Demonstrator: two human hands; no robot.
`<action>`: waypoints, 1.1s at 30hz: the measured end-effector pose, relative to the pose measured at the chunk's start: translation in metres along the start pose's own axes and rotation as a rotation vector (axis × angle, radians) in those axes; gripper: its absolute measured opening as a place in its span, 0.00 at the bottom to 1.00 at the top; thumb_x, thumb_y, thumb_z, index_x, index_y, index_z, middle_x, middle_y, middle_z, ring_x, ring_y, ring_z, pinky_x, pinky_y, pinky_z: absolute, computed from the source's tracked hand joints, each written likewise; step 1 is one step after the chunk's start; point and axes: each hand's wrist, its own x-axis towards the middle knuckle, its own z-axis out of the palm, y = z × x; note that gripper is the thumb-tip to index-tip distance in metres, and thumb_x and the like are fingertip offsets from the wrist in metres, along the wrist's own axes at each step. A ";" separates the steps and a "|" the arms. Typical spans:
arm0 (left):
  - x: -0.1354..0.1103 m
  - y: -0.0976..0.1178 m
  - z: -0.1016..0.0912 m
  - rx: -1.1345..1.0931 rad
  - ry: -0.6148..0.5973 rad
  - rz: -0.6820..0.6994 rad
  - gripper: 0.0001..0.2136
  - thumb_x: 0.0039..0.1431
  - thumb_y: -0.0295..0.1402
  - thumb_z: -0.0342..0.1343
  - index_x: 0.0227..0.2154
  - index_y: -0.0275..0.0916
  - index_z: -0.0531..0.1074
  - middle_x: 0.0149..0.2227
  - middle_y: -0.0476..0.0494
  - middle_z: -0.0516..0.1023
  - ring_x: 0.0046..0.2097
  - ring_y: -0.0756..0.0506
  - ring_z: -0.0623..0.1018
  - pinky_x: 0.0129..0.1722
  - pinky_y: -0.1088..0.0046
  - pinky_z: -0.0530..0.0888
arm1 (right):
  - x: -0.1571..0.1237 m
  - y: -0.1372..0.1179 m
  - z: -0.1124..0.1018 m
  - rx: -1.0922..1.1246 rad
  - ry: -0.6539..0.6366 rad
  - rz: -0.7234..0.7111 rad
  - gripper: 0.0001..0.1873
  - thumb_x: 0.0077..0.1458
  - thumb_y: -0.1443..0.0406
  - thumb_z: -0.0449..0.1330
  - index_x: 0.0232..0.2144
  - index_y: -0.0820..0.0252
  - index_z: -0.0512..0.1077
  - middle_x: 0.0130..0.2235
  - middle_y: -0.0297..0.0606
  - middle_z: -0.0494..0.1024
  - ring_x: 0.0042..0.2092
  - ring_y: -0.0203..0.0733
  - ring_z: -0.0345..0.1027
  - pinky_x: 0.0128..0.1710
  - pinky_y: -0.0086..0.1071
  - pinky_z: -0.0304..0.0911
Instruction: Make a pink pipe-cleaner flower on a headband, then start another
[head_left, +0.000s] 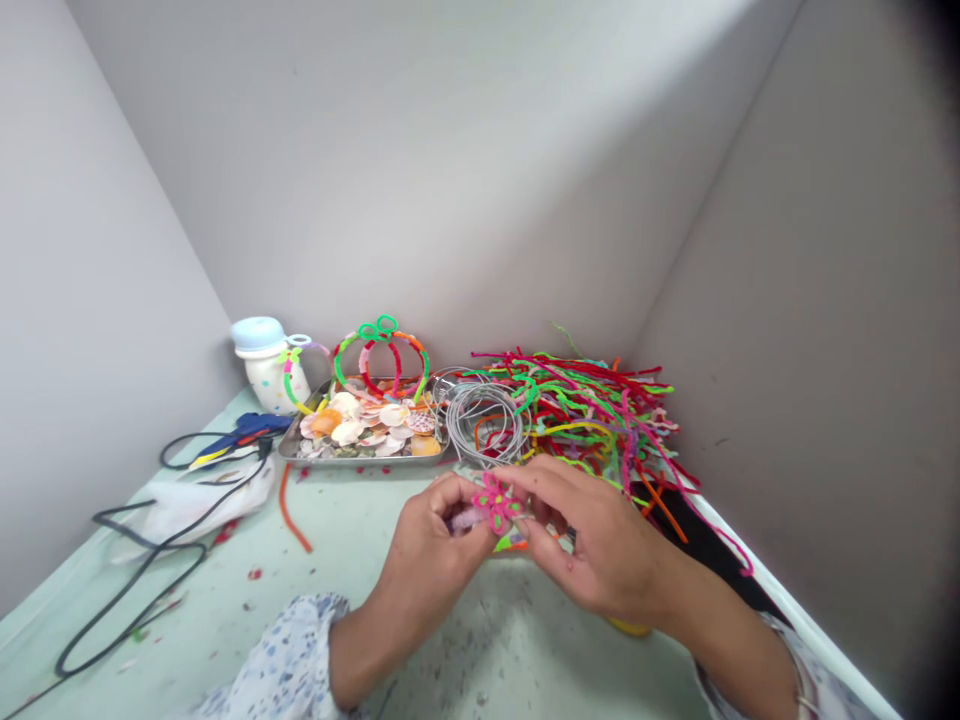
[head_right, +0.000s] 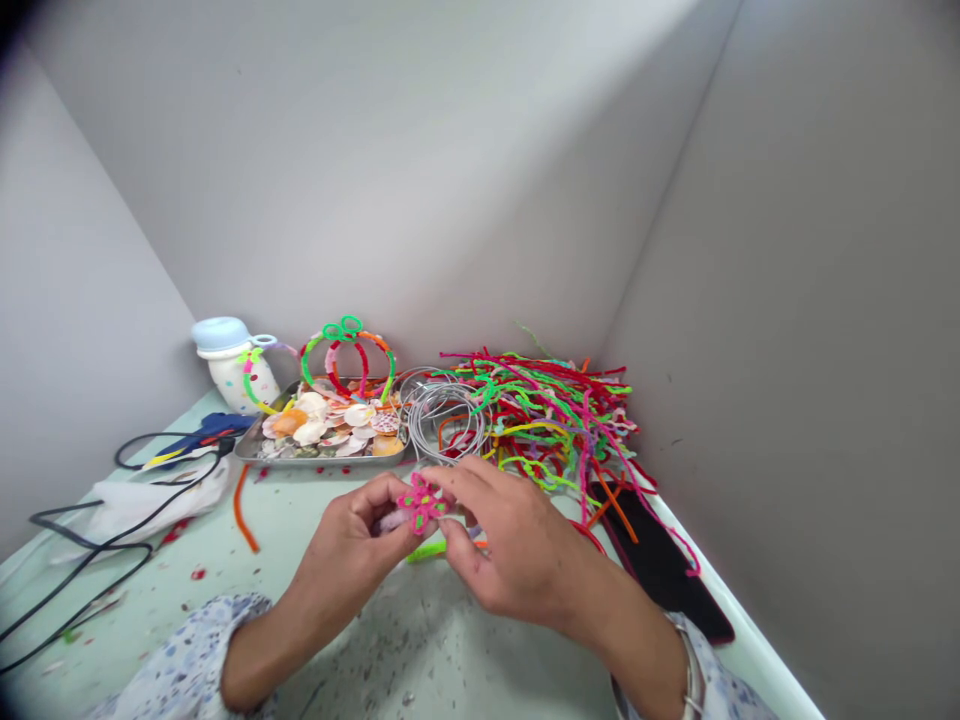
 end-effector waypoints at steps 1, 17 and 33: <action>0.000 0.000 0.000 -0.006 0.002 0.001 0.04 0.49 0.30 0.61 0.27 0.36 0.72 0.27 0.49 0.73 0.29 0.51 0.70 0.28 0.78 0.66 | 0.000 0.000 0.000 0.017 0.002 0.014 0.26 0.52 0.73 0.54 0.55 0.56 0.62 0.43 0.39 0.70 0.40 0.39 0.65 0.42 0.34 0.64; -0.002 0.003 -0.002 -0.022 -0.026 0.011 0.07 0.49 0.33 0.62 0.25 0.36 0.71 0.24 0.51 0.70 0.26 0.52 0.66 0.25 0.79 0.63 | 0.002 0.002 0.004 0.109 0.018 0.037 0.28 0.51 0.74 0.55 0.54 0.53 0.64 0.51 0.41 0.67 0.32 0.33 0.64 0.35 0.32 0.66; -0.003 0.002 -0.002 -0.185 -0.043 -0.065 0.10 0.49 0.37 0.62 0.26 0.37 0.69 0.25 0.50 0.71 0.27 0.51 0.67 0.27 0.77 0.64 | 0.002 0.005 0.012 0.084 0.074 -0.007 0.25 0.53 0.73 0.56 0.53 0.54 0.65 0.46 0.40 0.70 0.36 0.37 0.65 0.35 0.31 0.66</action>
